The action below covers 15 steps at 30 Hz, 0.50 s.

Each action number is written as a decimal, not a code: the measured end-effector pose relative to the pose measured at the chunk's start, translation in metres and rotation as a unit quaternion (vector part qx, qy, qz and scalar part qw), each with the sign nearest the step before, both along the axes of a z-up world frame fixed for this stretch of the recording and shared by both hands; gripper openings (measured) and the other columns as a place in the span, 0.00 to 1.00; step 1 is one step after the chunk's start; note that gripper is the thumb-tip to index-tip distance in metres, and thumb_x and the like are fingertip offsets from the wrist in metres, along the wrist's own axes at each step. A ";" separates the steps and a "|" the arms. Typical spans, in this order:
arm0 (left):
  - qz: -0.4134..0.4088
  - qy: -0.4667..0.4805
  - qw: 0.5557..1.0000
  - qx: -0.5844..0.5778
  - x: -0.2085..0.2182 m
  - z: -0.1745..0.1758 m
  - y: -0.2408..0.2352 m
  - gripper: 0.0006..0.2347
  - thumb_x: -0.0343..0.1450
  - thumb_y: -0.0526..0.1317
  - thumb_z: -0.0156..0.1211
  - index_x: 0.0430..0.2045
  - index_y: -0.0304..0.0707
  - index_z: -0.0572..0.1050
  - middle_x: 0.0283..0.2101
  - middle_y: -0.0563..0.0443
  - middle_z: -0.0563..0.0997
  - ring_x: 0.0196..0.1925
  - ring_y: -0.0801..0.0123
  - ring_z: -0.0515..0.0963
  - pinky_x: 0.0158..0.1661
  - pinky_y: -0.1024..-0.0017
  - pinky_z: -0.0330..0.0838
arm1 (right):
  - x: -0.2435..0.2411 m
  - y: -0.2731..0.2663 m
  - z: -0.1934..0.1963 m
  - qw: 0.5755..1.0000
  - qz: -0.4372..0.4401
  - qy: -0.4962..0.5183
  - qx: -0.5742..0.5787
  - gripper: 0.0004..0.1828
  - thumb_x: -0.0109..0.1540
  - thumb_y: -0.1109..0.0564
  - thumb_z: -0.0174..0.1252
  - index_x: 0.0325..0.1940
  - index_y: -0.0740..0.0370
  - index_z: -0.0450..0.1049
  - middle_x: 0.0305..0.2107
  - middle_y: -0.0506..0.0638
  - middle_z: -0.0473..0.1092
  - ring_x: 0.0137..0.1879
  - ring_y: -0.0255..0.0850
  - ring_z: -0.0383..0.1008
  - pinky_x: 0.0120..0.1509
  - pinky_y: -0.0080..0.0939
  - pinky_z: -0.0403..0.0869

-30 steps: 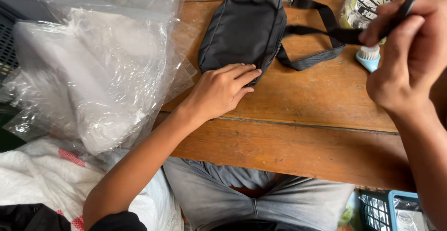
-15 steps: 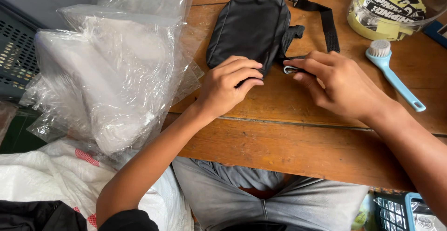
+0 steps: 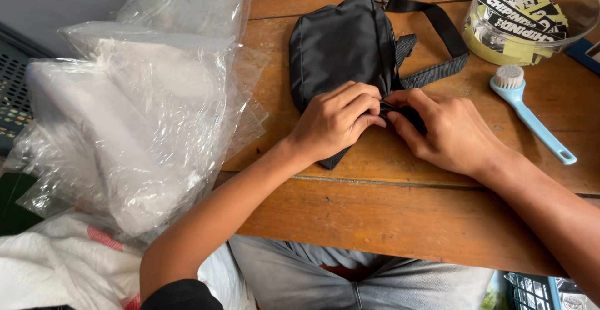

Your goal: The person attaches a strap to a black bag using a metal clasp, then places a sticker inside the bag. They use a brush to clean the bag's surface and attach a small chain to the zipper pull.

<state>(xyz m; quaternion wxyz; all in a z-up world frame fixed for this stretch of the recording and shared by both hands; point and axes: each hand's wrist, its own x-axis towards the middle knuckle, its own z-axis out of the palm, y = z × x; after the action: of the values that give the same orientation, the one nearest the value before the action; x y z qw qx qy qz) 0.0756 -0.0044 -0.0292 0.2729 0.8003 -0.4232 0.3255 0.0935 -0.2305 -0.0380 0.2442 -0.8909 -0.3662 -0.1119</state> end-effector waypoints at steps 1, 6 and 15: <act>0.000 -0.007 1.000 -0.008 0.002 -0.004 -0.001 0.08 0.73 0.32 0.67 0.29 0.33 0.72 0.37 0.49 0.76 0.36 0.61 0.77 0.39 0.67 0.72 | 0.001 0.000 -0.002 1.000 0.002 -0.008 0.006 0.16 0.67 0.51 0.57 0.56 0.59 0.74 0.36 0.54 0.79 0.34 0.56 0.78 0.33 0.56 0.73; 0.028 0.037 0.999 0.015 0.000 -0.013 0.003 0.08 0.72 0.34 0.71 0.35 0.33 0.75 0.44 0.46 0.77 0.42 0.59 0.80 0.46 0.66 0.75 | 0.001 -0.002 0.001 0.999 -0.030 0.012 -0.012 0.15 0.67 0.50 0.57 0.55 0.58 0.73 0.33 0.52 0.78 0.31 0.54 0.77 0.32 0.56 0.73; 0.053 0.052 0.997 0.037 -0.008 -0.010 0.003 0.06 0.74 0.26 0.62 0.43 0.33 0.79 0.46 0.46 0.77 0.44 0.58 0.80 0.44 0.65 0.78 | 0.002 -0.006 -0.003 0.998 -0.062 0.017 -0.002 0.14 0.67 0.52 0.58 0.54 0.58 0.74 0.28 0.53 0.75 0.26 0.53 0.72 0.31 0.54 0.69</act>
<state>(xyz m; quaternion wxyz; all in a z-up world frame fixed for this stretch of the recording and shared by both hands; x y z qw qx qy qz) 0.0677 -0.0013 -0.0387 0.2474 0.8467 -0.3773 0.2821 0.0952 -0.2370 -0.0409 0.2411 -0.9143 -0.3062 -0.1107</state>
